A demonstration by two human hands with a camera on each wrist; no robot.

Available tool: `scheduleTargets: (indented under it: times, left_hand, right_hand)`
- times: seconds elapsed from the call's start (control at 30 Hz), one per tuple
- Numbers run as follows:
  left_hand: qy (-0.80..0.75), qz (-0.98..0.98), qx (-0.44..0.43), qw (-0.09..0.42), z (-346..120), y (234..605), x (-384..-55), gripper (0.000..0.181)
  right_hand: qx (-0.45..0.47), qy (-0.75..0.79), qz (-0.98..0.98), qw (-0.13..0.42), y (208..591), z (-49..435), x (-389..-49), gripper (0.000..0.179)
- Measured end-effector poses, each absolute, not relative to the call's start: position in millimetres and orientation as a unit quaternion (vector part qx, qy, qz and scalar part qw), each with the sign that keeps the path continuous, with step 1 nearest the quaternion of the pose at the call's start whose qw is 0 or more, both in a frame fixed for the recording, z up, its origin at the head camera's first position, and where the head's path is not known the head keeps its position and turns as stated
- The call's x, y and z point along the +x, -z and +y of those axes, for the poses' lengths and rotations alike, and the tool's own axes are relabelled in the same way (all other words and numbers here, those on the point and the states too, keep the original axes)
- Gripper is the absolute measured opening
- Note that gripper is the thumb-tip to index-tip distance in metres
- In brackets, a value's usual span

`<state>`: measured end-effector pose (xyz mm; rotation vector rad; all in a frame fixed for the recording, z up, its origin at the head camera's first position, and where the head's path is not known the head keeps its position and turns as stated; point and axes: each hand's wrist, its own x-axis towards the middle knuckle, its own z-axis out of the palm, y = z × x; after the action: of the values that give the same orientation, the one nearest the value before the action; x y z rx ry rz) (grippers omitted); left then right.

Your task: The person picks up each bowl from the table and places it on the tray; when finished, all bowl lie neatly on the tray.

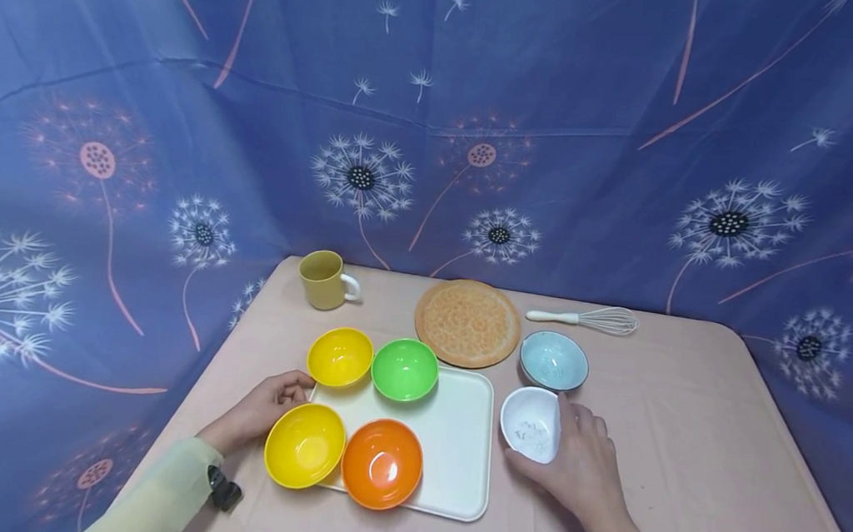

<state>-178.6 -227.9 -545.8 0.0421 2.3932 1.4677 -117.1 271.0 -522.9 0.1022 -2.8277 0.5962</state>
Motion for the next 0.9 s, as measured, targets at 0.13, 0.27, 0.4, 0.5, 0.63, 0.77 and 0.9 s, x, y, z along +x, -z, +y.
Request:
scheduleTargets:
  times: [0.13, 0.27, 0.4, 0.5, 0.63, 0.77, 0.9]
  left_hand:
    - [-0.519, 0.838, 0.018, 0.169, -228.0, 547.0, -178.8, 0.032]
    - [-0.527, 0.832, 0.024, 0.171, -228.5, 547.6, -179.5, 0.033]
    - [-0.531, 0.829, 0.03, 0.17, -228.9, 547.3, -179.8, 0.033]
    - [-0.533, 0.828, 0.034, 0.169, -229.5, 547.4, -179.4, 0.032]
    - [-0.533, 0.828, 0.029, 0.172, -229.3, 547.8, -179.4, 0.033]
    - [-0.532, 0.829, 0.024, 0.173, -229.0, 547.9, -179.6, 0.033]
    - [-0.533, 0.829, 0.025, 0.17, -229.1, 547.6, -179.3, 0.032]
  right_hand:
    - [0.04, -0.215, -0.966, 0.139, 523.3, 271.2, -114.8, 0.119]
    - [0.06, -0.25, -0.954, 0.152, 516.4, 265.4, -111.3, 0.108]
    - [0.07, -0.278, -0.948, 0.135, 503.8, 252.1, -105.9, 0.107]
    - [0.073, -0.291, -0.948, 0.11, 495.9, 240.0, -100.3, 0.11]
    - [0.08, -0.295, -0.949, 0.071, 494.3, 223.6, -90.8, 0.117]
    - [0.092, -0.294, -0.95, 0.056, 501.1, 209.0, -81.5, 0.121]
    - [0.091, -0.295, -0.95, 0.046, 509.3, 198.3, -73.6, 0.122]
